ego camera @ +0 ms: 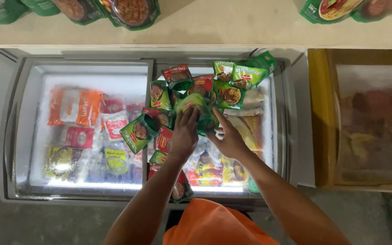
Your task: Organizing and stocking various sauce pouches on a retail grocery shelf.
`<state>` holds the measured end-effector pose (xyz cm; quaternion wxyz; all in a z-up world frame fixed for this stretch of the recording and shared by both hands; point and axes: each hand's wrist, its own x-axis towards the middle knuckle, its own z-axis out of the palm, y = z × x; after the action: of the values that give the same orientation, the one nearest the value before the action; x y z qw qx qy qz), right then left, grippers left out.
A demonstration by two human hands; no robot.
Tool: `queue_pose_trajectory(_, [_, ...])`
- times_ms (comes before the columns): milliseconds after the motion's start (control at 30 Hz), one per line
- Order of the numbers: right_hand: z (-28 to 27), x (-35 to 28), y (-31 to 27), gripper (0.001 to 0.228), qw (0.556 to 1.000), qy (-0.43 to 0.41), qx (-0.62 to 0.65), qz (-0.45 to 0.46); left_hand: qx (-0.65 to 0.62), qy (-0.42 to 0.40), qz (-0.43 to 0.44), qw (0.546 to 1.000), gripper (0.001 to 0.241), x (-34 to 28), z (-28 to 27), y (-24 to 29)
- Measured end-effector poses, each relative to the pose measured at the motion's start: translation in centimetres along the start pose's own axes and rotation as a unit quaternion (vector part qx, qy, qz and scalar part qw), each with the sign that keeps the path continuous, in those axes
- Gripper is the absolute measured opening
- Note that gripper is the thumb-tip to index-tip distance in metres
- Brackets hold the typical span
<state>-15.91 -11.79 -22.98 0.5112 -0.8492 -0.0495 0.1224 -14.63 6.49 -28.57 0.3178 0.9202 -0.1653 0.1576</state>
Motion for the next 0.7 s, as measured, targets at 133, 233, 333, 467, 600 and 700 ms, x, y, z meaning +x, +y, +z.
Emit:
queue_pose_trajectory(133, [0.5, 1.1, 3.0, 0.074, 0.992, 0.050, 0.095, -0.060, -0.037, 0.006, 0.068, 0.997, 0.050, 1.3, -2.3, 4.5])
queue_pose_trajectory(233, [0.3, 1.0, 4.5, 0.063, 0.976, 0.099, 0.115, -0.159, -0.110, 0.053, 0.079, 0.989, 0.044, 1.6, -3.6, 6.8])
queue_pose_trajectory(333, [-0.4, -0.2, 3.4, 0.058, 0.965, 0.110, 0.205, -0.117, -0.205, 0.154, -0.046, 0.965, 0.045, 1.1, -1.1, 4.9])
queue_pose_trajectory(467, [-0.8, -1.6, 3.0, 0.062, 0.973, 0.031, 0.225, -0.051, -0.654, -0.005, -0.317, 0.687, 0.035, 0.4, 1.9, 1.7])
queue_pose_trajectory(600, [-2.8, -2.8, -2.6, 0.079, 0.886, -0.019, 0.448, 0.115, -0.701, -0.092, -0.332, 0.625, 0.024, 0.1, -0.6, 3.3])
queue_pose_trajectory(700, [-2.2, -3.1, 0.9, 0.061, 0.845, -0.021, 0.493, 0.207, -0.671, -0.122, -0.329, 0.653, 0.024, -0.3, -1.6, 4.1])
